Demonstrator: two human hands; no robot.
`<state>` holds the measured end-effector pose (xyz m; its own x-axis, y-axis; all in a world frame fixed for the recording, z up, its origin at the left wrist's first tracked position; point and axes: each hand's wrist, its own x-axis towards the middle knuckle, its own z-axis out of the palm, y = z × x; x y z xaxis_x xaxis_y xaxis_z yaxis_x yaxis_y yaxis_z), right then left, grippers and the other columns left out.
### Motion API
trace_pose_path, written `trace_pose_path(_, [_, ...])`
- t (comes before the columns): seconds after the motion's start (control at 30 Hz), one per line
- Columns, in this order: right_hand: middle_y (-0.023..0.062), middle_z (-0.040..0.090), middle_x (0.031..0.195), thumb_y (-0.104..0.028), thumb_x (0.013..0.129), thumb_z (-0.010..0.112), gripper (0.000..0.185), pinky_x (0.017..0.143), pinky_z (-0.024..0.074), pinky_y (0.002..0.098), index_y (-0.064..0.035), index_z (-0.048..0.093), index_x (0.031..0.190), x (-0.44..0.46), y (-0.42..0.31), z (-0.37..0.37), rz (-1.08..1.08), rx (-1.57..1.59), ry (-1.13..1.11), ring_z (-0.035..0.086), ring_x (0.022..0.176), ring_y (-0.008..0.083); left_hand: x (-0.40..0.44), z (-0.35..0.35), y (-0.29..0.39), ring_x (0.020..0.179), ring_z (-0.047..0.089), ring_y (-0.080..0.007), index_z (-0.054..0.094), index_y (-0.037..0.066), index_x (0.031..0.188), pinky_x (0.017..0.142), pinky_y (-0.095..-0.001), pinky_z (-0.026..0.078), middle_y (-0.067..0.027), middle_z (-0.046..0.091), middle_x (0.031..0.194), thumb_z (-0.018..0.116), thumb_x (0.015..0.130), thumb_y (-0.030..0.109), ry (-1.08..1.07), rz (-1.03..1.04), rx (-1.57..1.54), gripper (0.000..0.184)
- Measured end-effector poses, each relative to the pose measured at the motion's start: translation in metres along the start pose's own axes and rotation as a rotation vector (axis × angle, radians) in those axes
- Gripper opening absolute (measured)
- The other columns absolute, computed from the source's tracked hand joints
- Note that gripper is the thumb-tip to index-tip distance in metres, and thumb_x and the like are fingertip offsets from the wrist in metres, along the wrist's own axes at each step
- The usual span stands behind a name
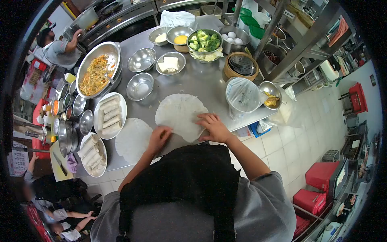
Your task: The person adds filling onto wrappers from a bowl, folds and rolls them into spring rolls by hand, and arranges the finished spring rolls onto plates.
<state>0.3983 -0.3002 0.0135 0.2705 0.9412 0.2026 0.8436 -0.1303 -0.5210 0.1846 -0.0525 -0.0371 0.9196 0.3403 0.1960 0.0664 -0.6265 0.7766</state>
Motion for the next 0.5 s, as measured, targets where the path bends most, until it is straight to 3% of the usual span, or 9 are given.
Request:
trace_pose_path(0.07, [0.0093, 0.056, 0.134, -0.028, 0.078, 0.079, 0.039, 0.107, 0.0356, 0.0477, -0.0133, 0.068, 0.113, 0.006, 0.008, 0.009, -0.001, 0.050, 0.001, 0.050, 0.125, 0.0320, 0.019, 0.004, 0.000, 0.085, 0.065, -0.0258, 0.066, 0.003, 0.098, 0.079, -0.0351, 0.050, -0.0104, 0.067, 0.098, 0.068, 0.092, 0.019, 0.118, -0.280, -0.170, 0.018])
trace_pose_path(0.1, [0.0096, 0.059, 0.128, -0.028, 0.079, 0.079, 0.038, 0.104, 0.0378, 0.0469, -0.0127, 0.068, 0.112, 0.010, 0.012, 0.015, 0.114, 0.090, 0.015, 0.053, 0.121, 0.0312, 0.028, 0.006, 0.000, 0.078, 0.065, -0.0239, 0.066, 0.002, 0.099, 0.074, -0.0337, 0.050, -0.0106, 0.068, 0.094, 0.069, 0.092, 0.020, 0.178, -0.423, -0.255, 0.019])
trace_pose_path(0.17, [0.0102, 0.066, 0.115, -0.028, 0.080, 0.078, 0.035, 0.097, 0.0421, 0.0453, -0.0114, 0.069, 0.109, 0.020, 0.025, 0.028, 0.338, 0.166, 0.043, 0.059, 0.113, 0.0297, 0.043, 0.004, 0.006, 0.072, 0.059, -0.0148, 0.065, 0.005, 0.107, 0.066, -0.0296, 0.045, -0.0076, 0.066, 0.083, 0.068, 0.093, 0.019, 0.181, -0.473, -0.154, 0.021])
trace_pose_path(0.2, [0.0120, 0.068, 0.087, -0.028, 0.082, 0.077, 0.030, 0.080, 0.0489, 0.0431, -0.0085, 0.070, 0.104, 0.025, 0.035, 0.039, 0.300, 0.230, 0.227, 0.066, 0.088, 0.0291, 0.045, 0.003, 0.009, 0.068, 0.057, -0.0102, 0.064, 0.006, 0.112, 0.061, -0.0275, 0.043, -0.0061, 0.065, 0.077, 0.068, 0.094, 0.019, 0.183, -0.499, -0.103, 0.022])
trace_pose_path(0.3, [0.0139, 0.065, 0.075, -0.023, 0.085, 0.075, 0.028, 0.066, 0.0506, 0.0409, -0.0077, 0.068, 0.107, 0.034, 0.037, 0.047, 0.457, 0.276, 0.303, 0.065, 0.070, 0.0306, 0.037, 0.003, 0.001, 0.068, 0.061, -0.0161, 0.068, 0.004, 0.103, 0.063, -0.0307, 0.047, -0.0078, 0.066, 0.078, 0.071, 0.089, 0.014, 0.244, -0.356, -0.116, 0.017])
trace_pose_path(0.4, [0.0144, 0.063, 0.069, -0.021, 0.088, 0.072, 0.026, 0.061, 0.0503, 0.0404, -0.0074, 0.065, 0.108, 0.036, 0.030, 0.043, 0.476, 0.307, 0.373, 0.064, 0.063, 0.0308, 0.027, 0.005, -0.003, 0.068, 0.063, -0.0180, 0.072, 0.005, 0.099, 0.065, -0.0309, 0.049, -0.0089, 0.067, 0.082, 0.072, 0.087, 0.010, 0.303, -0.359, -0.197, 0.013])
trace_pose_path(0.5, [0.0122, 0.066, 0.079, -0.022, 0.088, 0.071, 0.026, 0.070, 0.0497, 0.0424, -0.0093, 0.062, 0.109, 0.038, 0.018, 0.031, 0.565, 0.310, 0.290, 0.066, 0.073, 0.0302, 0.021, 0.002, -0.007, 0.070, 0.062, -0.0152, 0.071, 0.006, 0.106, 0.067, -0.0297, 0.050, -0.0087, 0.068, 0.083, 0.073, 0.087, 0.009, 0.281, -0.273, -0.143, 0.019])
